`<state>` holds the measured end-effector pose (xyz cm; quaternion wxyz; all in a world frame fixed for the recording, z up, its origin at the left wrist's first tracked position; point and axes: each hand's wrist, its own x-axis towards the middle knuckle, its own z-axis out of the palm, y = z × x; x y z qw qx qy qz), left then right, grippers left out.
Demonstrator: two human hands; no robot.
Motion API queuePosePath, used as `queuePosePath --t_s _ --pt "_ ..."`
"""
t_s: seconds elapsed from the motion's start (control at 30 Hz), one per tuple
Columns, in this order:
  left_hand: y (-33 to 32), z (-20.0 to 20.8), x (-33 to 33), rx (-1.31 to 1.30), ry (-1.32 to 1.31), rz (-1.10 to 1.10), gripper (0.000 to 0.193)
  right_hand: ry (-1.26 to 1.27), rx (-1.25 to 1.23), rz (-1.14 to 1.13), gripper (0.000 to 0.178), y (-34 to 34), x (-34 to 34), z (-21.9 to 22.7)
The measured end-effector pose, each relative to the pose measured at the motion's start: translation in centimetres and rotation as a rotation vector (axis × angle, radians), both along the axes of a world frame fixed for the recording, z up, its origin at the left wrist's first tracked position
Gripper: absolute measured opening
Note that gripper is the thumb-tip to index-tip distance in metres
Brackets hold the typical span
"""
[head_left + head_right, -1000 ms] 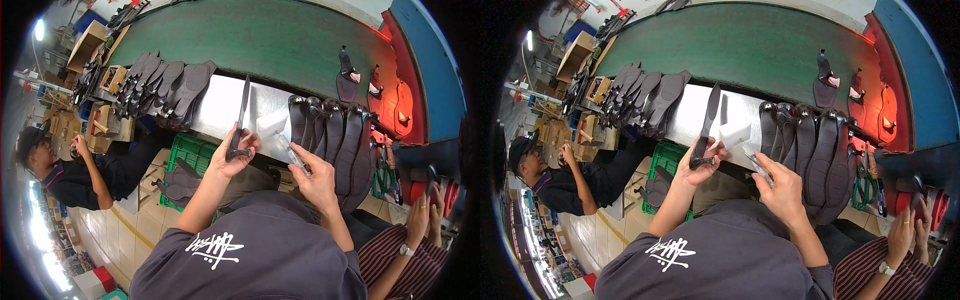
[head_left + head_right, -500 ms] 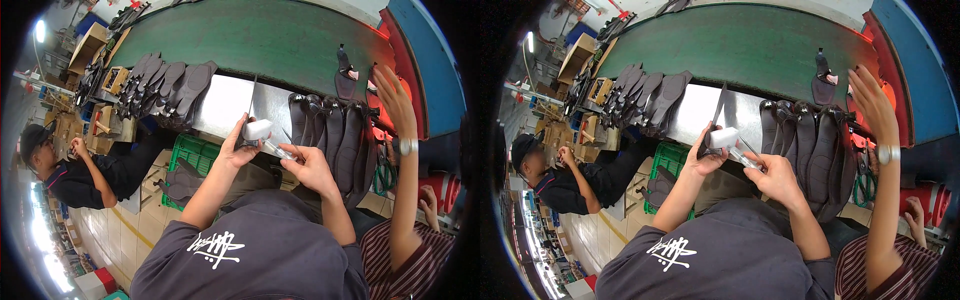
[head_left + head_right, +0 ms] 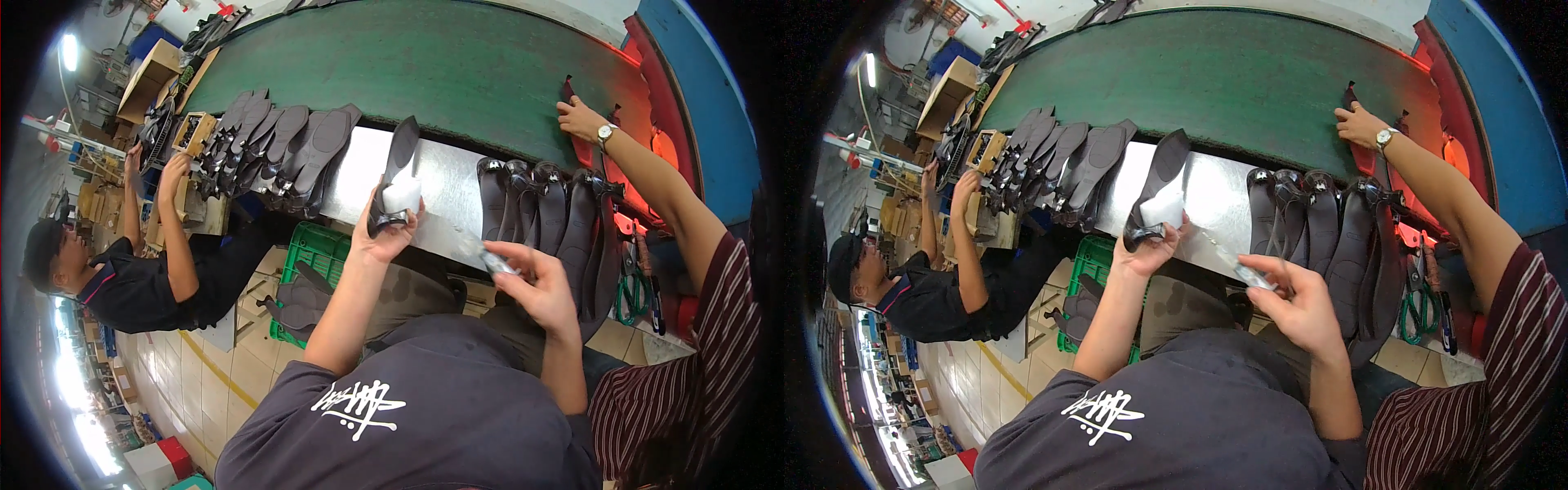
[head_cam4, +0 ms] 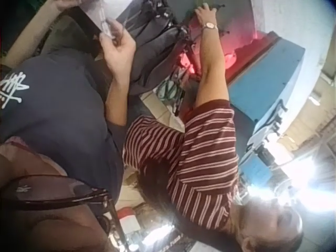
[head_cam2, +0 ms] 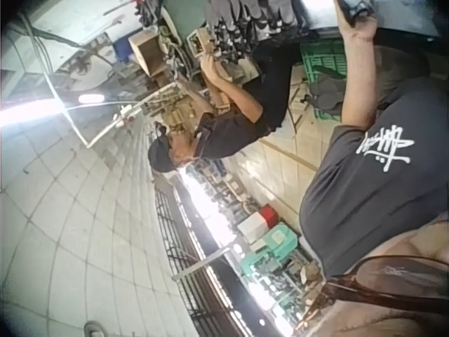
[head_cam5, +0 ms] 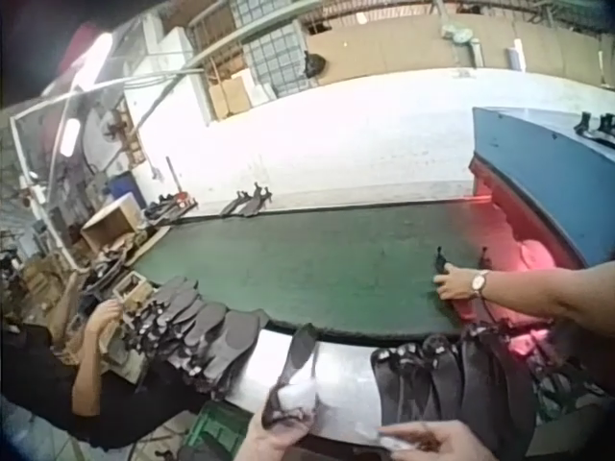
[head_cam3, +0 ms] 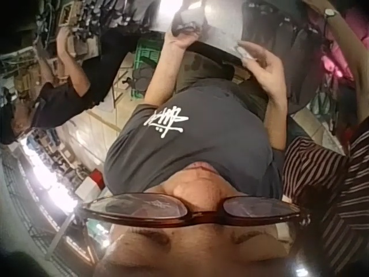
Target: Trimming and assembling shoe components on a production line.
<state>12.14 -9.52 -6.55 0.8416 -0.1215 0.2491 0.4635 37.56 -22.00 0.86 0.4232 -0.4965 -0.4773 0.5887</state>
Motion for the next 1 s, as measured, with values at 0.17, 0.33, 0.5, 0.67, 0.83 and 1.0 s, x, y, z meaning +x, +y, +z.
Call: queuePosePath --t_s 0.17,0.33,0.5,0.67,0.83,1.0 --pt "-0.5 2.7 2.4 0.135 0.233 -0.114 0.03 0.113 0.087 0.002 0.029 -1.2 -1.7 2.0" --pt "-1.4 2.1 2.9 0.208 0.291 -0.143 0.031 0.137 0.137 -0.055 0.027 -1.0 -3.0 1.3" --pt "-2.5 2.9 3.8 0.257 0.442 -0.113 0.028 0.15 0.151 -0.102 0.026 -0.9 -3.3 1.1" --pt "-3.6 4.2 4.6 0.34 0.602 -0.056 0.026 0.099 0.21 -0.155 0.025 -0.7 -3.7 1.2" --pt "-3.6 4.2 5.5 0.456 0.729 0.114 0.022 -0.027 0.31 -0.178 0.024 -0.3 -3.3 1.8" --pt "-3.9 4.2 5.3 0.524 0.79 0.143 0.024 -0.095 0.342 -0.181 0.025 0.0 -3.4 2.3"
